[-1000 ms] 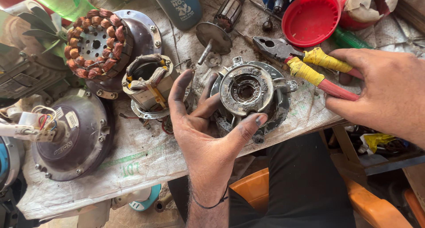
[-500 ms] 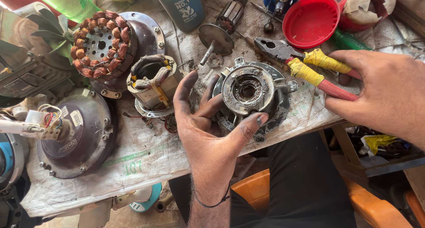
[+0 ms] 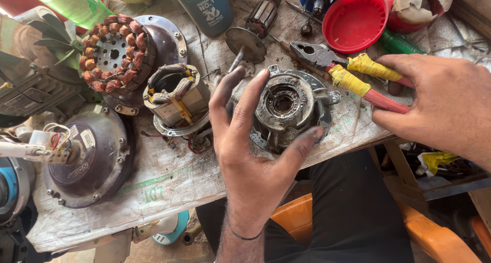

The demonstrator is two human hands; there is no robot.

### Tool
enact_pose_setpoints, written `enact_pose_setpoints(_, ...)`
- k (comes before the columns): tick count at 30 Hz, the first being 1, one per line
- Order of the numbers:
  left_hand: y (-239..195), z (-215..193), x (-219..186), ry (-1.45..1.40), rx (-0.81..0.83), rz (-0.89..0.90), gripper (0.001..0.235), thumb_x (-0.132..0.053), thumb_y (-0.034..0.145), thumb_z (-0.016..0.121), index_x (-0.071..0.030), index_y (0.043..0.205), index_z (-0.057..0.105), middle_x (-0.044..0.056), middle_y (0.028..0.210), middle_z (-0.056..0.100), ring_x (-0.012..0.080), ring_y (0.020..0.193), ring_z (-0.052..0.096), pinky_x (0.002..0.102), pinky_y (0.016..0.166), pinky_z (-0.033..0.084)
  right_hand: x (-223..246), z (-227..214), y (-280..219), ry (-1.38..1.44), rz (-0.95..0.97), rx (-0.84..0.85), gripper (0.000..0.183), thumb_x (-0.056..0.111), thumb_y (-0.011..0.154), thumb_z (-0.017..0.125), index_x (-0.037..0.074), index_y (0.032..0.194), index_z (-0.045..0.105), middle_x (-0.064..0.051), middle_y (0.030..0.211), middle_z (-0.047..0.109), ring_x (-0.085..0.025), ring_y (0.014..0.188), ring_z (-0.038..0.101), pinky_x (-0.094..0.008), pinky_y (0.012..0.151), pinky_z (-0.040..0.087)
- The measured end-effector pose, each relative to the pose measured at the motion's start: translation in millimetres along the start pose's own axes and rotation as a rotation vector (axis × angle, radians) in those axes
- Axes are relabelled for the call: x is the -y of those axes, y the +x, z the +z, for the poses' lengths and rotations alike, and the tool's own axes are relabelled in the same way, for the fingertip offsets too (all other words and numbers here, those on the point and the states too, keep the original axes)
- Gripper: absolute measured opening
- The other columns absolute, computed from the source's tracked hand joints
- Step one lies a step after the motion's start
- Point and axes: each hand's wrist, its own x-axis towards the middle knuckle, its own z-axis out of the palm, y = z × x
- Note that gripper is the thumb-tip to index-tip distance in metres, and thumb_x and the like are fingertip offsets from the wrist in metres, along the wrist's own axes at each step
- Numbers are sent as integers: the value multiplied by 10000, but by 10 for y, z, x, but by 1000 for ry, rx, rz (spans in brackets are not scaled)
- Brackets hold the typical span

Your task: The person cleans the interior of a small motor housing using a metal rod and pliers, then applies a dark paste from a container into the housing. The person continues to scrape and adjust the interior with pliers and a rod.

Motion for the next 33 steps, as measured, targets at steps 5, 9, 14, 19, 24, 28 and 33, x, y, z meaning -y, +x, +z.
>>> enact_pose_setpoints(5, 46, 83, 56, 19, -6, 70, 726, -219, 806, 951, -52, 1402, 572, 145, 1536, 553, 400, 1593, 392, 489, 1352, 375, -3, -11, -2, -17, 2, 5, 817, 355, 631, 861, 54, 1372, 694, -139, 1146, 765, -240, 923, 766, -380, 775, 619)
enact_pose_setpoints(9, 38, 129, 126, -51, -4, 77, 629, -191, 894, 936, -49, 1387, 573, 128, 1487, 622, 326, 1521, 474, 433, 1316, 399, 33, -25, 4, 45, -11, -31, 797, 312, 628, 853, 28, 1356, 695, -158, 1158, 756, -258, 932, 760, -384, 791, 614)
enact_pose_setpoints(14, -44, 192, 198, -284, -24, 2, 580, -169, 930, 896, -35, 1371, 545, 172, 1475, 617, 302, 1431, 544, 429, 1277, 444, 50, -34, 4, 99, -37, -69, 754, 251, 623, 851, -7, 1316, 702, -183, 1128, 749, -281, 919, 751, -394, 800, 603)
enact_pose_setpoints(19, -62, 196, 205, -254, -41, 61, 576, -201, 937, 902, -59, 1374, 553, 156, 1448, 641, 280, 1409, 559, 429, 1286, 417, 80, -46, 19, 189, -65, -98, 740, 197, 615, 843, -30, 1303, 692, -198, 1076, 740, -292, 925, 745, -400, 806, 597)
enact_pose_setpoints(24, -138, 151, 88, -87, -44, 148, 552, -216, 866, 917, -83, 1284, 582, 143, 1340, 705, 305, 1318, 648, 461, 1263, 397, 85, -58, 6, 189, -69, -102, 734, 182, 609, 845, -35, 1294, 696, -203, 1054, 737, -304, 924, 743, -397, 806, 593)
enact_pose_setpoints(28, -227, 139, 26, -56, -57, 170, 567, -195, 838, 944, -117, 1280, 599, 101, 1306, 713, 319, 1319, 643, 429, 1189, 446, 97, -44, -4, 210, -113, -158, 738, 169, 599, 836, -75, 1279, 681, -232, 1068, 725, -318, 925, 736, -394, 818, 591)
enact_pose_setpoints(33, -208, 131, -18, -44, -33, 212, 567, -142, 820, 945, -125, 1262, 590, 83, 1303, 702, 319, 1323, 666, 408, 1124, 458, 100, -45, 5, 166, -25, -67, 805, 188, 603, 863, -67, 1342, 670, -225, 1113, 731, -285, 874, 745, -379, 795, 605)
